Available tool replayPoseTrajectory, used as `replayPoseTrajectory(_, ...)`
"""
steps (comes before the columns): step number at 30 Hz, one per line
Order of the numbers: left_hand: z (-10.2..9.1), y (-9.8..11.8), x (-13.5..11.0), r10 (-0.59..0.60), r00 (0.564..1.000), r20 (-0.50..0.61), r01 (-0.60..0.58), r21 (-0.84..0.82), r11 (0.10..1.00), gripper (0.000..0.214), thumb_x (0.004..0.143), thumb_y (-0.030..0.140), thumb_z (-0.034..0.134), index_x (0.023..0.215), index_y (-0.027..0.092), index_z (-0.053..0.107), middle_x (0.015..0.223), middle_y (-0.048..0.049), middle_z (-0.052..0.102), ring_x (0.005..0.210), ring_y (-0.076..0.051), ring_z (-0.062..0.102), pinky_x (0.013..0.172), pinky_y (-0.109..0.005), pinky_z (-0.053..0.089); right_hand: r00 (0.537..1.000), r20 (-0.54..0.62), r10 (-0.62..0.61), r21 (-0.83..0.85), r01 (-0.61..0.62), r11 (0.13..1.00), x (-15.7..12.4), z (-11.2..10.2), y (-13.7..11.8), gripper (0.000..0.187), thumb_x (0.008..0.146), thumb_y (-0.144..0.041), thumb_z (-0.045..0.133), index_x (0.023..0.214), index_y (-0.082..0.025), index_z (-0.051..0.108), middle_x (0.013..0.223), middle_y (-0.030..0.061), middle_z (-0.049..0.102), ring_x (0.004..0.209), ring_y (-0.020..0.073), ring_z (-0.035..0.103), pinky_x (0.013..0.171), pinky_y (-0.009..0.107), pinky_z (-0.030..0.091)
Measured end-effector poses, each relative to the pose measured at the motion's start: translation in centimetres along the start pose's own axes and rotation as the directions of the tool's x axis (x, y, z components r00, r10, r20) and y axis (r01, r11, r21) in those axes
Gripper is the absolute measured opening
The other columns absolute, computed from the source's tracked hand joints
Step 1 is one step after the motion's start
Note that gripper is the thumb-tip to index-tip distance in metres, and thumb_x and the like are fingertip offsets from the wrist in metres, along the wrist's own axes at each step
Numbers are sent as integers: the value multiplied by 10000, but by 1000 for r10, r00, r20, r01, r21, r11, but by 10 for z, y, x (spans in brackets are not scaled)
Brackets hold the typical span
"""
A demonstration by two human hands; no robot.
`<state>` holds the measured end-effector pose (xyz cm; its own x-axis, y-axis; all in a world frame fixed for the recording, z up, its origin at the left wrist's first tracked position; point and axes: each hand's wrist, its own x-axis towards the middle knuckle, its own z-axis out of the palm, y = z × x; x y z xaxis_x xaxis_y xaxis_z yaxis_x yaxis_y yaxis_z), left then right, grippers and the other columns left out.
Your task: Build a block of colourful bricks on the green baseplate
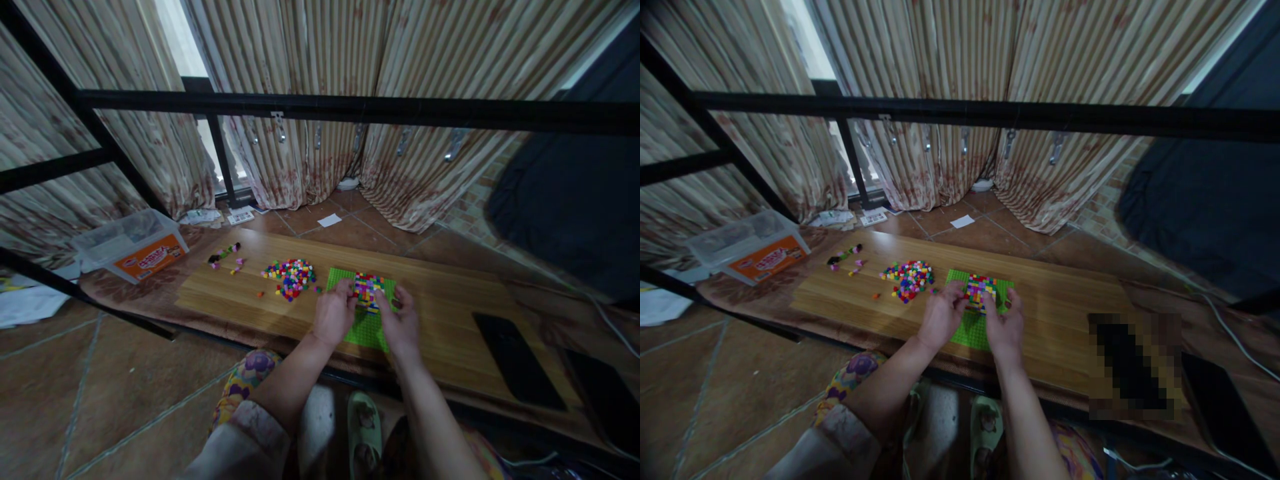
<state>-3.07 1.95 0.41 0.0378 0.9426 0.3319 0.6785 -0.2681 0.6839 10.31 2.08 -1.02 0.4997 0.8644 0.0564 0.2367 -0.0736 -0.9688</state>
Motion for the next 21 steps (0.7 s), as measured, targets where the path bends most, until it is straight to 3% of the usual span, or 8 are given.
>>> replayPoseTrajectory(5,-2,2,0,-18,999,51,13,89,996,519,819,126,476,1325,182,374,923,-33,697,841,-187,660,786,-304,506,994,14,-110,-78,111,991,-5,12,1,824,640,-580,646,1310,-153,429,1288,153,513,1157,273,485,966,408,359)
replayPoseTrajectory(10,-5,4,0,-28,995,93,13,163,986,561,855,162,420,1400,178,291,936,-77,694,842,-209,665,783,-326,510,984,21,-174,-99,175,980,-11,21,-3,818,632,-554,657,1295,-130,435,1258,164,537,1153,282,493,959,407,365)
replayPoseTrajectory(21,-5,2,-1,-4,999,50,3,8,1000,599,824,130,453,1397,190,292,965,-42,694,863,-202,660,819,-342,517,996,74,-47,75,41,996,-10,26,-4,729,625,-457,694,1257,-166,474,1073,97,647,915,224,609,836,370,445)
